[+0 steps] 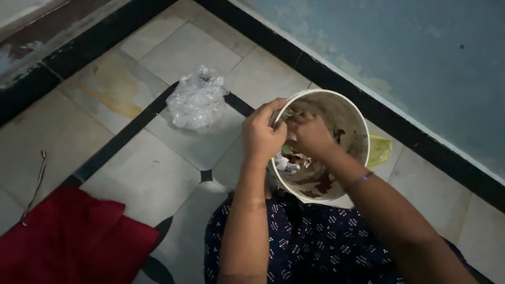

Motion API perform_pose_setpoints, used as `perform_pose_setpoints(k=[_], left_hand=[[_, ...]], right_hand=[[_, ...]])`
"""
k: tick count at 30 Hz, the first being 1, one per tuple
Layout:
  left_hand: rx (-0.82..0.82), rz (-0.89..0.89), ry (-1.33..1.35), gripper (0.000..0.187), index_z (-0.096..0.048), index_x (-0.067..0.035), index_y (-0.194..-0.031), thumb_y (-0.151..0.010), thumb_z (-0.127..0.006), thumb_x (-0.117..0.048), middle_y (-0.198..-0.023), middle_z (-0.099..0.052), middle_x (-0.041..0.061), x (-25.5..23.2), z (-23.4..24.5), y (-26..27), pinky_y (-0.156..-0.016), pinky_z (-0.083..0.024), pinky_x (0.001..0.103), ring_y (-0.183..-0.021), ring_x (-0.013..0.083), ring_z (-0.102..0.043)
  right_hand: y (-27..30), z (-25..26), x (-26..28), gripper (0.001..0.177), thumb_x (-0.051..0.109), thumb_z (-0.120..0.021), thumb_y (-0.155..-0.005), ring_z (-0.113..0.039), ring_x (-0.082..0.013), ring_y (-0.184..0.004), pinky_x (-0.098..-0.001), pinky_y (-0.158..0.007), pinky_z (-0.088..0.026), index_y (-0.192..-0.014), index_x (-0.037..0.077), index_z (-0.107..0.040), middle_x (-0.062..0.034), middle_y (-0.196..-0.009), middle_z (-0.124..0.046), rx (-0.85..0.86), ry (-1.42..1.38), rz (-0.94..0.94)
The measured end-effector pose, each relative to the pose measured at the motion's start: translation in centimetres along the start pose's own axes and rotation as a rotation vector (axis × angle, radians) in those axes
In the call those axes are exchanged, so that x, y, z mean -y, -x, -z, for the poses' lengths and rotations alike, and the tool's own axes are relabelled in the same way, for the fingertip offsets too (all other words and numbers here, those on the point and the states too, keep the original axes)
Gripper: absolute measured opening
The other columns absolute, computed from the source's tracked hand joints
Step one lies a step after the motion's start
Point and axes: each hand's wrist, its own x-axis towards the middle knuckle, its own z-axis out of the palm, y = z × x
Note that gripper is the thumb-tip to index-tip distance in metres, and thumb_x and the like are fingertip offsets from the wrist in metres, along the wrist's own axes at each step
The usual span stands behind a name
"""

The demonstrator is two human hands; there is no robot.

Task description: The person sits on the floor and transfers trash from a white bucket into a yellow plastic bag. They handle various items including paper, plastic wrappers, and a red plastic tool, placing them into the bag one by one.

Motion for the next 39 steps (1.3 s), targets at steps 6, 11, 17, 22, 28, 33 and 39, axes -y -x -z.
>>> perform_pose_setpoints(k=[6,11,17,22,28,33,39], left_hand=[[0.023,-0.005,-0.014,0.04,-0.073,-0.009,-0.115,-0.077,-0.065,0.0,-0.116,-0.076,0.012,-0.6,-0.4,0.0,-0.094,-0.06,0.037,-0.108,0.0296,-0.075],[0.017,0.013,-0.001,0.04,-0.073,-0.009,-0.115,-0.077,-0.066,-0.001,-0.116,-0.076,0.013,-0.5,-0.8,0.3,-0.093,-0.06,0.037,-0.108,0.0298,-0.075],[0.002,0.004,0.027,0.04,-0.073,-0.007,-0.117,-0.078,-0.065,0.0,-0.118,-0.075,0.014,0.1,-0.9,0.2,-0.096,-0.06,0.038,-0.111,0.0304,-0.075],[-0.026,0.02,0.01,0.04,-0.073,-0.006,-0.115,-0.076,-0.069,0.0,-0.116,-0.075,0.015,0.3,-0.8,0.2,-0.094,-0.059,0.039,-0.109,0.0323,-0.075],[-0.042,0.039,-0.017,0.038,-0.074,-0.006,-0.114,-0.076,-0.074,0.0,-0.114,-0.077,0.014,1.5,-0.6,0.5,-0.094,-0.059,0.037,-0.107,0.0293,-0.076],[-0.056,0.108,0.005,0.041,-0.073,-0.001,-0.118,-0.078,-0.07,0.006,-0.112,-0.078,0.014,3.8,-0.7,0.7,-0.09,-0.06,0.035,-0.103,0.0238,-0.077],[-0.155,0.188,0.222,0.039,-0.067,0.007,-0.118,-0.08,-0.064,0.015,-0.11,-0.076,0.017,7.1,0.1,0.1,-0.091,-0.06,0.032,-0.103,0.021,-0.076]], right_hand=[[-0.5,-3.8,0.6,0.05,0.039,-0.069,-0.079,-0.059,-0.0363,-0.118,-0.0527,-0.093,-0.043,-0.122,0.014,-0.069,-0.0112,-0.126,-0.067,0.019,0.277,-0.019],[0.0,-4.5,-2.5,0.026,0.029,-0.068,-0.088,-0.07,-0.0319,-0.096,-0.0512,-0.086,-0.052,-0.109,0.016,-0.077,-0.0112,-0.098,-0.075,-0.047,0.133,-0.221],[1.5,-2.2,-4.6,0.029,0.024,-0.076,-0.083,-0.073,-0.0357,-0.077,-0.0448,-0.071,-0.057,-0.108,0.011,-0.079,-0.0186,-0.089,-0.075,-0.177,-0.298,-0.431],[2.6,0.8,-4.3,0.037,0.025,-0.084,-0.078,-0.075,-0.0294,-0.076,-0.0406,-0.071,-0.057,-0.108,0.004,-0.077,-0.0186,-0.091,-0.076,-0.178,-0.447,-0.511],[4.3,6.0,-2.9,0.029,0.023,-0.075,-0.088,-0.061,-0.0217,-0.057,-0.0415,-0.056,-0.051,-0.109,0.003,-0.077,-0.0104,-0.084,-0.076,0.022,-0.861,-0.882],[8.1,9.5,-5.5,0.021,0.014,-0.067,-0.093,-0.066,-0.0188,-0.072,-0.0324,-0.066,-0.058,-0.107,-0.001,-0.075,-0.0115,-0.091,-0.075,-0.177,-1.023,-0.823],[16.5,9.2,-11.7,0.019,0.005,-0.061,-0.097,-0.069,-0.0202,-0.078,-0.0306,-0.07,-0.058,-0.11,-0.005,-0.071,-0.0138,-0.093,-0.073,-0.521,-1.216,-0.801]])
